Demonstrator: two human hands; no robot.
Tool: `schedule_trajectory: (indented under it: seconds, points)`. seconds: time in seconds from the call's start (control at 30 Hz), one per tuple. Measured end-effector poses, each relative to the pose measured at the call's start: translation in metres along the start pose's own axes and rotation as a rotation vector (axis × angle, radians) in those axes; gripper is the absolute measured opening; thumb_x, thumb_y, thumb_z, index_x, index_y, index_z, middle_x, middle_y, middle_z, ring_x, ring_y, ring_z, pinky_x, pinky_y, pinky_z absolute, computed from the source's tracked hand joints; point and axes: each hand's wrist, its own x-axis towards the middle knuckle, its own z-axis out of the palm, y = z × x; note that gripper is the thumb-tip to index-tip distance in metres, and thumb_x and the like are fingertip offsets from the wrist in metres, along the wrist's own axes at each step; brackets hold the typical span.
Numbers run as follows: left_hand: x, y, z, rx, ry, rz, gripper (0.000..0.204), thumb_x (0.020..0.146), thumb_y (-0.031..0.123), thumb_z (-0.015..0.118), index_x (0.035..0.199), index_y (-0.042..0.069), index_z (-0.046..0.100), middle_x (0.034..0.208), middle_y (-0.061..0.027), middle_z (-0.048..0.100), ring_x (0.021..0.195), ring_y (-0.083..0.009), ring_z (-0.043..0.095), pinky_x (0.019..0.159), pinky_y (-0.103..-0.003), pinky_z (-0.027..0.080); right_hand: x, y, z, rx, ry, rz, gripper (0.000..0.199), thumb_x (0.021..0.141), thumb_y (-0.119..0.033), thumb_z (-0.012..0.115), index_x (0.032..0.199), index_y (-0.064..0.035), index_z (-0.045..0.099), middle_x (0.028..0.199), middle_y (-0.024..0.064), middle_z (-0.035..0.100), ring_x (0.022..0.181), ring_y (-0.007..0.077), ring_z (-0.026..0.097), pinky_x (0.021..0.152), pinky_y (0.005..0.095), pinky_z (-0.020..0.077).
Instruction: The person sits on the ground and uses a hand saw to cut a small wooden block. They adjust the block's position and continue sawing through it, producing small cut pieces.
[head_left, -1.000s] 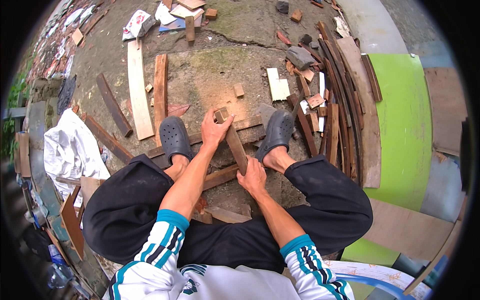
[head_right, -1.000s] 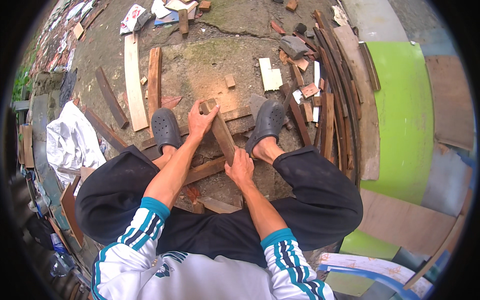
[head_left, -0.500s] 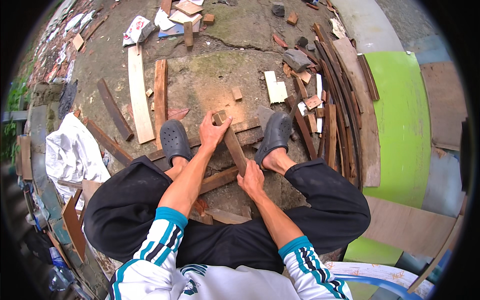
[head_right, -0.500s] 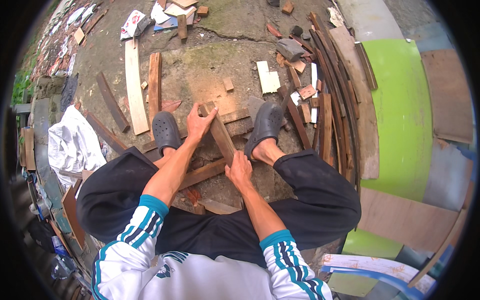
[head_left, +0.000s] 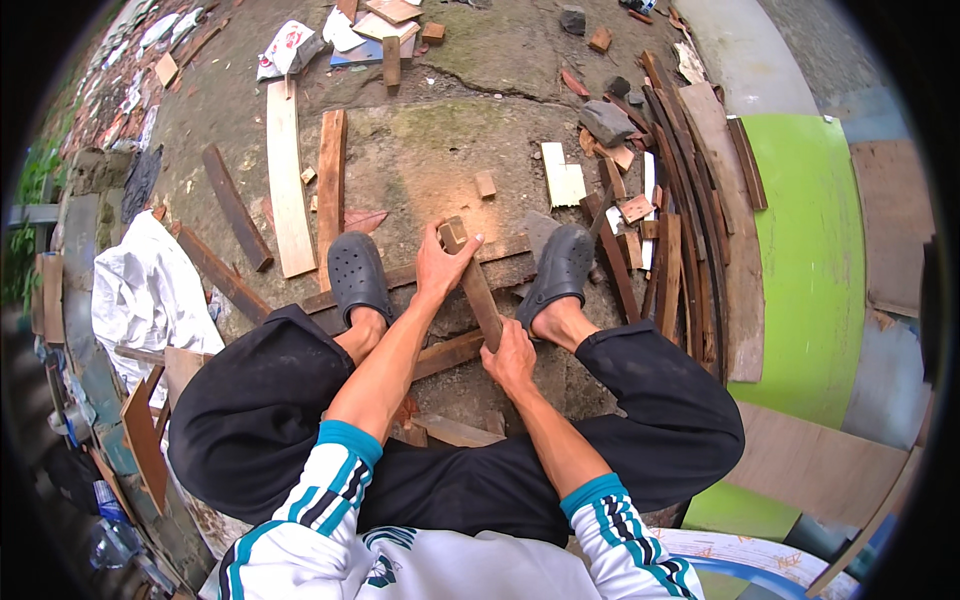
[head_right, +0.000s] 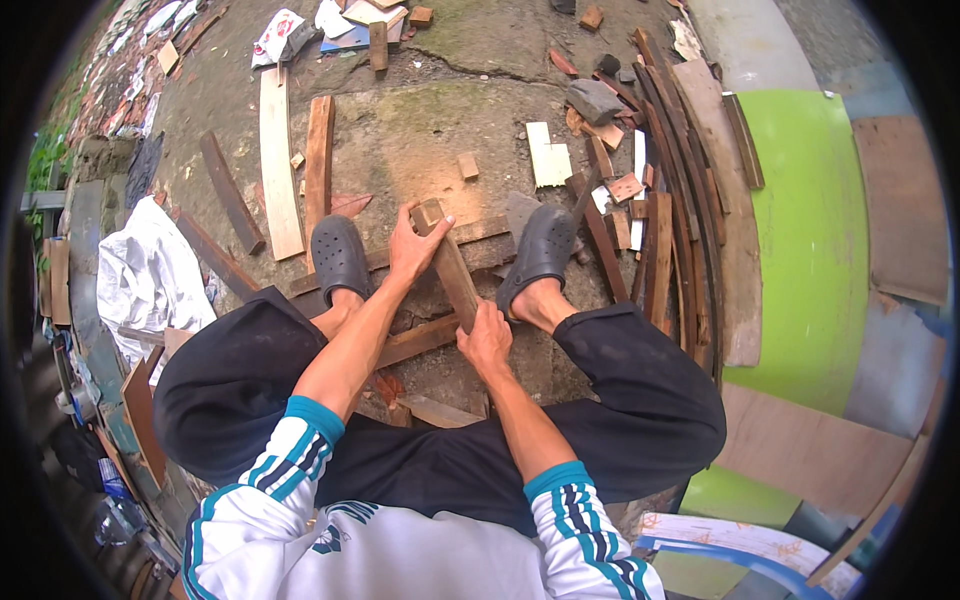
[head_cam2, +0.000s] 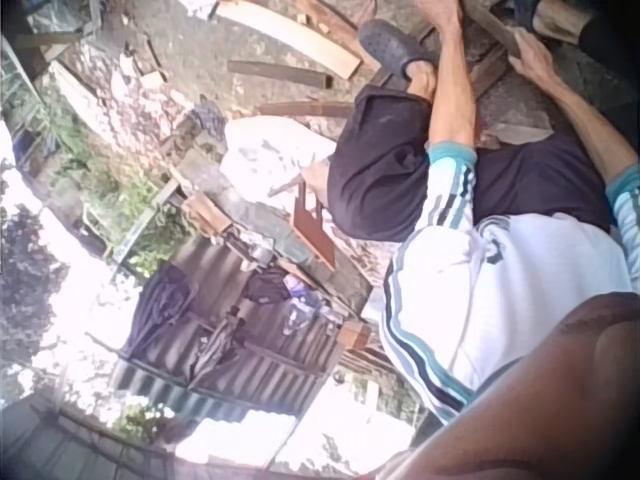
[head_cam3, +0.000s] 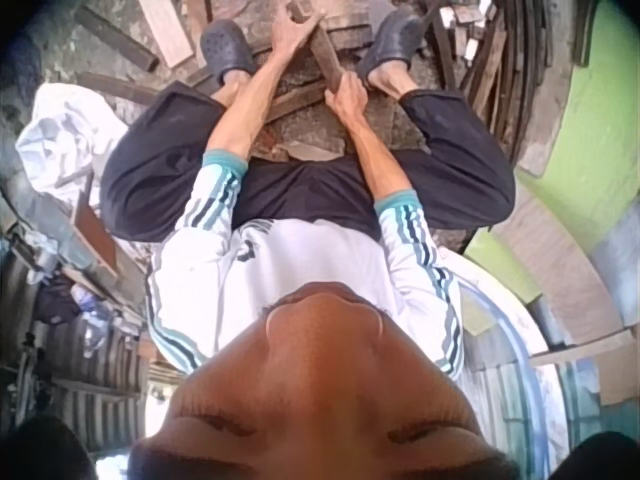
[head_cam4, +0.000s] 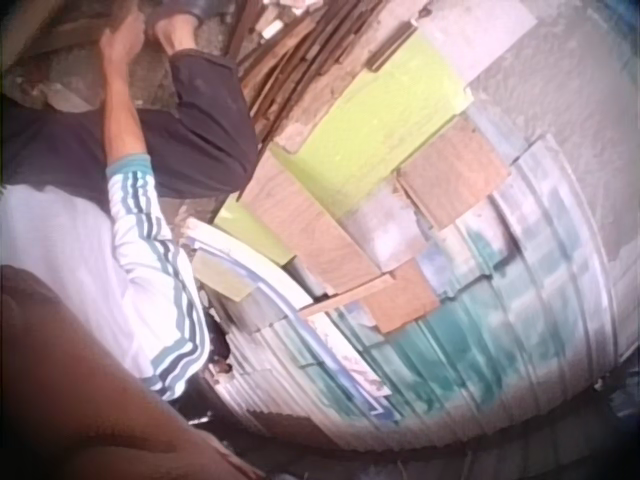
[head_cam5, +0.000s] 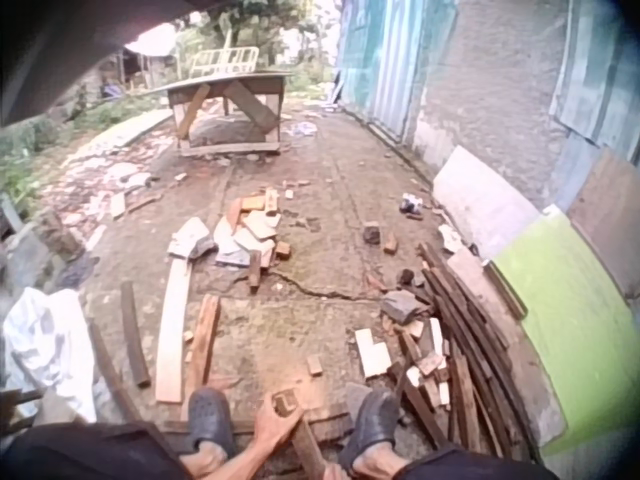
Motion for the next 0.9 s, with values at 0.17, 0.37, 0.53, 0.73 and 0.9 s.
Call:
schedule_trajectory:
  seconds: [0.17, 0.37, 0.53, 0.73, 0.9]
  points:
    - [-0.043, 0.014, 0.038, -0.136, 0.134, -0.321, 0.113, 0.075, 0.041, 0.083, 0.158, 0.005, 0.016, 0.137, -0.0322, 0.054, 0.124, -0.0436, 0.058, 0.105, -0.049, 0.045, 0.000, 0.001, 0.002, -0.016, -0.012, 0.037, 0.069, 0.075, -0.020, 0.081, 0.136, -0.0044, 0.051, 0.125, 0.0159, 0.059, 0.118, 0.0358, 0.058, 0.097, 0.0471, 0.0486]
    - [-0.062, 0.004, 0.074, 0.058, 0.364, -0.174, 0.097, 0.078, 0.023, 0.078, 0.154, 0.007, 0.020, 0.126, -0.0323, 0.061, 0.110, -0.0515, 0.062, 0.095, -0.056, 0.049, 0.005, -0.005, -0.008, -0.003, -0.114, 0.049, 0.076, 0.076, -0.030, 0.083, 0.138, -0.0022, 0.049, 0.126, 0.0173, 0.059, 0.119, 0.0356, 0.057, 0.098, 0.0469, 0.0476]
    - [-0.058, 0.016, 0.065, 0.026, 0.206, -0.340, 0.092, 0.081, 0.025, 0.077, 0.153, 0.008, 0.022, 0.129, -0.0349, 0.058, 0.111, -0.0515, 0.062, 0.096, -0.056, 0.049, 0.005, -0.001, -0.018, -0.044, -0.182, 0.112, 0.081, 0.077, -0.044, 0.082, 0.139, -0.0018, 0.051, 0.128, 0.0208, 0.061, 0.122, 0.0372, 0.057, 0.101, 0.0476, 0.0471]
    - [-0.052, -0.026, 0.048, -0.313, 0.087, -0.231, 0.102, 0.084, 0.060, 0.074, 0.150, -0.006, 0.032, 0.140, -0.0286, 0.052, 0.127, -0.0378, 0.057, 0.105, -0.044, 0.045, -0.003, -0.005, -0.016, -0.028, -0.181, 0.215, 0.082, 0.075, -0.047, 0.084, 0.137, -0.0022, 0.054, 0.129, 0.0184, 0.062, 0.124, 0.0344, 0.056, 0.104, 0.0464, 0.0456]
    - [-0.078, -0.077, 0.060, -0.488, -0.119, -0.380, 0.111, 0.084, 0.073, 0.068, 0.148, -0.012, 0.036, 0.141, -0.0271, 0.052, 0.127, -0.0342, 0.055, 0.106, -0.043, 0.044, -0.008, 0.004, -0.020, -0.023, -0.251, 0.211, 0.082, 0.076, -0.044, 0.081, 0.141, -0.0033, 0.052, 0.132, 0.0199, 0.061, 0.126, 0.0365, 0.055, 0.106, 0.0463, 0.0453]
